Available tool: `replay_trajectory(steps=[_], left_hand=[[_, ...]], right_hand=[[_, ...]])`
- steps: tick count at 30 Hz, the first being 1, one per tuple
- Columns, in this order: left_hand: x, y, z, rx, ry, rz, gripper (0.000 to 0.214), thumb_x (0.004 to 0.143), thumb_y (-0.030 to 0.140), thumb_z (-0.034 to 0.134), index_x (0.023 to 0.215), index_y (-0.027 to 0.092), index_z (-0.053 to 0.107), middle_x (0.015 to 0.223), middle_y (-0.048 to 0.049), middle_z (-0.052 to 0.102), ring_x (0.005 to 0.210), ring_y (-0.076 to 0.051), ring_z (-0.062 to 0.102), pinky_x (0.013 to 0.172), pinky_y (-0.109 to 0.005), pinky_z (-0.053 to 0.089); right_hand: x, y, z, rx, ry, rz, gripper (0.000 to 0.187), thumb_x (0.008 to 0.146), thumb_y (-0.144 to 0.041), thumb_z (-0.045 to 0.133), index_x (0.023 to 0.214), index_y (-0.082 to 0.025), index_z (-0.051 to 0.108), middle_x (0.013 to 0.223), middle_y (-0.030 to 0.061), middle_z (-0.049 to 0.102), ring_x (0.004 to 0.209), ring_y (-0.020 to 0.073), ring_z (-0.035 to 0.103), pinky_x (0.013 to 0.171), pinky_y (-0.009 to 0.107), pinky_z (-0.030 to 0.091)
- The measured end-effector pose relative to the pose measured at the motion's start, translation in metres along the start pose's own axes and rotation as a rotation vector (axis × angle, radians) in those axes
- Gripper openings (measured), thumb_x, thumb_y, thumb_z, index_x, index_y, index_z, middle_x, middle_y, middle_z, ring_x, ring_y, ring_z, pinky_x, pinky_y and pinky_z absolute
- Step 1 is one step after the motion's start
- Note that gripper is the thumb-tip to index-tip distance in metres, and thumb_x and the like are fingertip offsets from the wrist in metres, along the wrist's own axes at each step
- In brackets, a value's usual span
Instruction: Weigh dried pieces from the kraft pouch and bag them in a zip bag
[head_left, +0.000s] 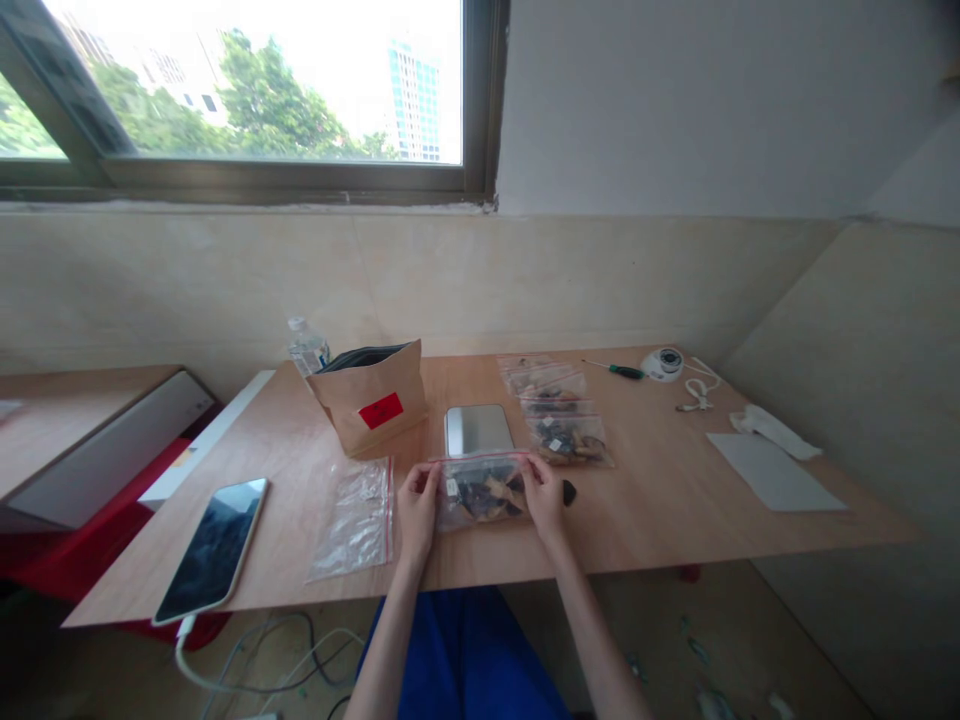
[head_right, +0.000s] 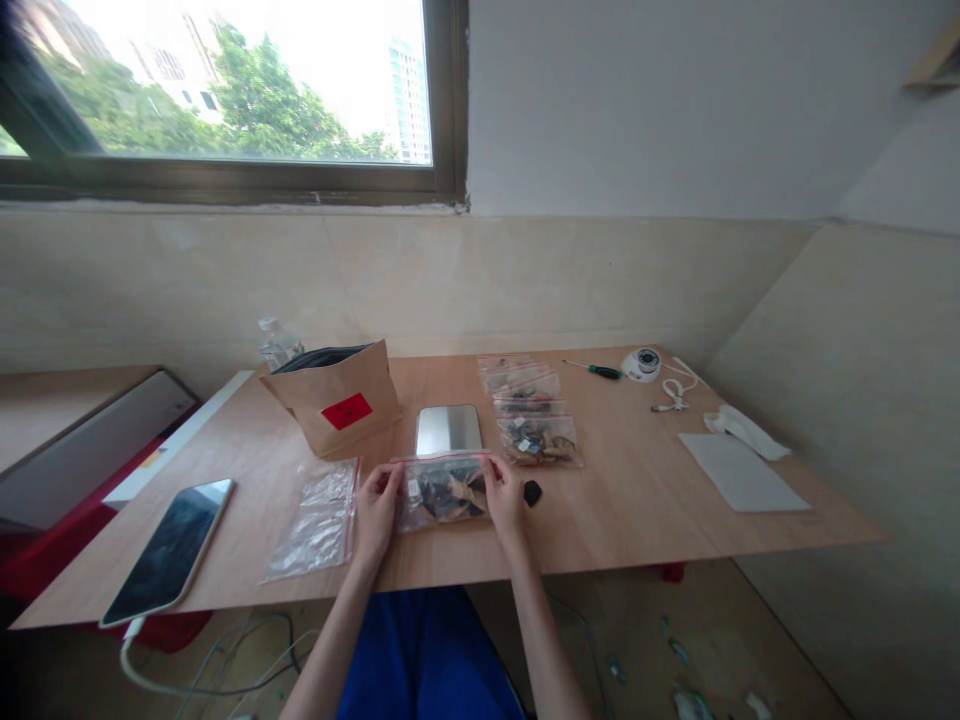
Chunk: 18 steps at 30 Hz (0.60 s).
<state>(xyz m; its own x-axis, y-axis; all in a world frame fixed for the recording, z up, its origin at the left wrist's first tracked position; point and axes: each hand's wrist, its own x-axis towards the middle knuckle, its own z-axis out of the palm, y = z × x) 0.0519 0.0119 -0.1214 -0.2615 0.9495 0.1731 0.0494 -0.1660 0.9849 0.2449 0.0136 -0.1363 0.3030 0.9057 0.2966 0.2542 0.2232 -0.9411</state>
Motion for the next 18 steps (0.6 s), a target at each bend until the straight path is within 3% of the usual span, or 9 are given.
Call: replay_trajectory(steps=[8, 18], left_hand=[[0.002, -0.006, -0.005, -0.054, -0.001, -0.038, 0.029, 0.079, 0.042, 0.059, 0.087, 0.015, 0.065, 0.081, -0.0041, 0.067, 0.077, -0.017, 0.059, 0.071, -0.026, 0.044], [0.002, -0.009, -0.003, -0.089, 0.01, -0.063, 0.027, 0.076, 0.039, 0.062, 0.087, 0.015, 0.064, 0.08, -0.0035, 0.065, 0.077, -0.016, 0.059, 0.073, -0.026, 0.043]], right_hand=[[-0.001, 0.01, 0.0, 0.04, 0.071, 0.093, 0.043, 0.081, -0.056, 0.05, 0.087, -0.016, 0.065, 0.073, 0.0069, 0.069, 0.067, 0.0202, 0.064, 0.065, 0.031, 0.05], [-0.001, 0.012, 0.0, -0.104, 0.106, 0.001, 0.044, 0.085, -0.053, 0.044, 0.089, -0.015, 0.065, 0.081, 0.0103, 0.069, 0.073, 0.0205, 0.063, 0.067, 0.03, 0.05]])
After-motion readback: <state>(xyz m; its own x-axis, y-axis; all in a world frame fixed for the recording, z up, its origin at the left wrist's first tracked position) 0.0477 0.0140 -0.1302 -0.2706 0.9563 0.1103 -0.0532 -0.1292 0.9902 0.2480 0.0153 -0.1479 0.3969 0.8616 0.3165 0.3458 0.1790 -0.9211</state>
